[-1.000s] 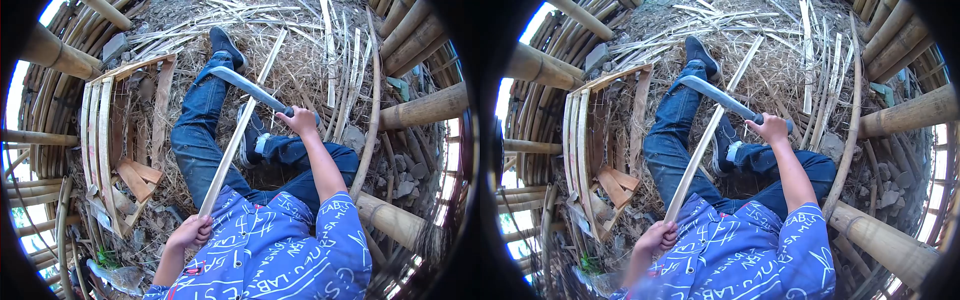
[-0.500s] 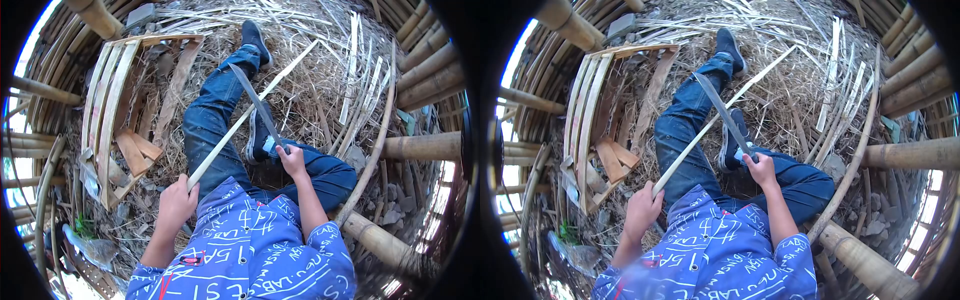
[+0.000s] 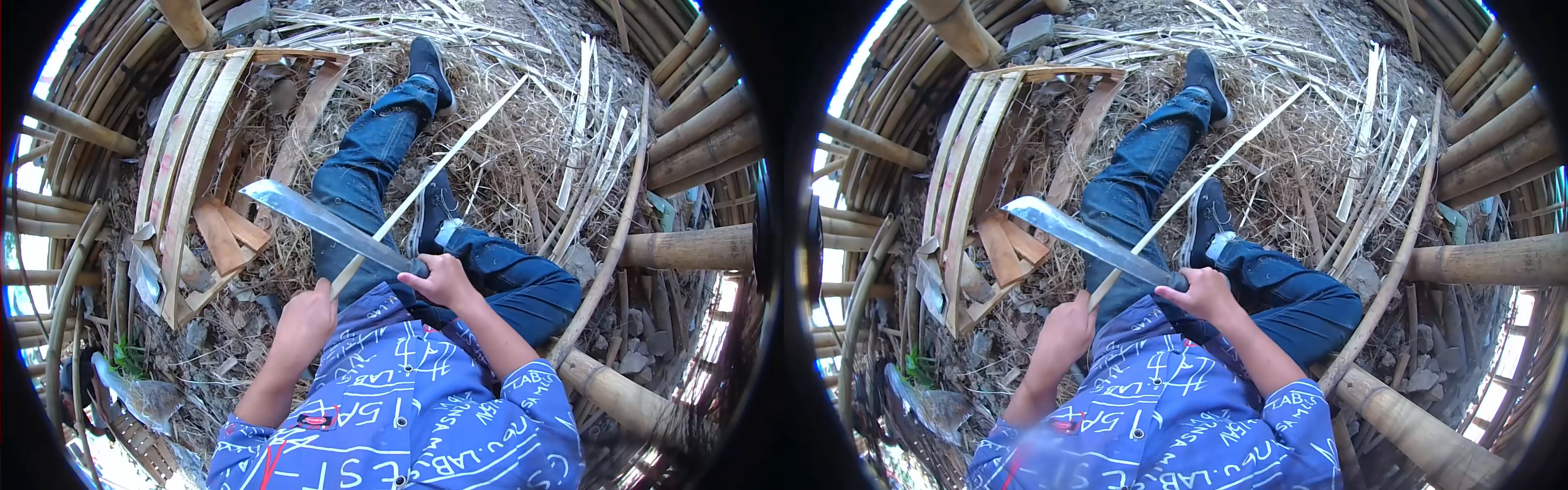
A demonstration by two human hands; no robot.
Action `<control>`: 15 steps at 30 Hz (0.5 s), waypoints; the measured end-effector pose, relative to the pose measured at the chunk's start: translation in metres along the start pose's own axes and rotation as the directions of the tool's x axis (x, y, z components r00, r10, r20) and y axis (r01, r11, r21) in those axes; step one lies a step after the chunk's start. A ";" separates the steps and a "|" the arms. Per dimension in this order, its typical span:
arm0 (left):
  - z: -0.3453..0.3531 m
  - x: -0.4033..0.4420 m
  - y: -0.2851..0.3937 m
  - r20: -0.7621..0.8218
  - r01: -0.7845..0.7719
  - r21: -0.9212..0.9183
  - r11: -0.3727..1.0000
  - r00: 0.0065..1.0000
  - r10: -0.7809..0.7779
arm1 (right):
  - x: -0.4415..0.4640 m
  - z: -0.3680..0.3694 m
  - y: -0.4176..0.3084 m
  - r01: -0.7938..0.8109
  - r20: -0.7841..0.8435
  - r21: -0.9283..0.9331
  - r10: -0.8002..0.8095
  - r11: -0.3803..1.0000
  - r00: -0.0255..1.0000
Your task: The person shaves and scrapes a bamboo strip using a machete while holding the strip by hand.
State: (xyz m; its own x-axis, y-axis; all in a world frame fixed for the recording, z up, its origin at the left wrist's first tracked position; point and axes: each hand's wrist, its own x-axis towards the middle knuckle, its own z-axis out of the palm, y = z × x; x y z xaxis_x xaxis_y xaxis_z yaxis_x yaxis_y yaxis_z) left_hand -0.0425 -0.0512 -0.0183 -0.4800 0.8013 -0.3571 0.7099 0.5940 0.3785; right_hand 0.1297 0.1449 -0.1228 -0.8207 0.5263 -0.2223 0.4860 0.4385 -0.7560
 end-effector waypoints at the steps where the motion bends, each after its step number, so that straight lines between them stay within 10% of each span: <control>1: 0.001 -0.002 0.001 -0.018 -0.038 -0.016 0.999 0.999 0.037 | 0.001 -0.007 0.000 -0.009 -0.003 -0.008 0.009 1.000 1.000; 15: 0.000 -0.013 -0.010 0.004 -0.037 -0.047 0.998 0.999 0.038 | 0.015 -0.088 0.078 -0.319 -0.169 -0.198 0.288 0.927 0.943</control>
State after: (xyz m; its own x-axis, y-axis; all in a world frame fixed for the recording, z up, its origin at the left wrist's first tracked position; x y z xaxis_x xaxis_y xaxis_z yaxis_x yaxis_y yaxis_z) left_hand -0.0430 -0.0680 -0.0177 -0.4509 0.8227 -0.3462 0.7024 0.5663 0.4311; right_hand 0.1819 0.2505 -0.1309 -0.5828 0.7453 -0.3237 0.7718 0.3830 -0.5076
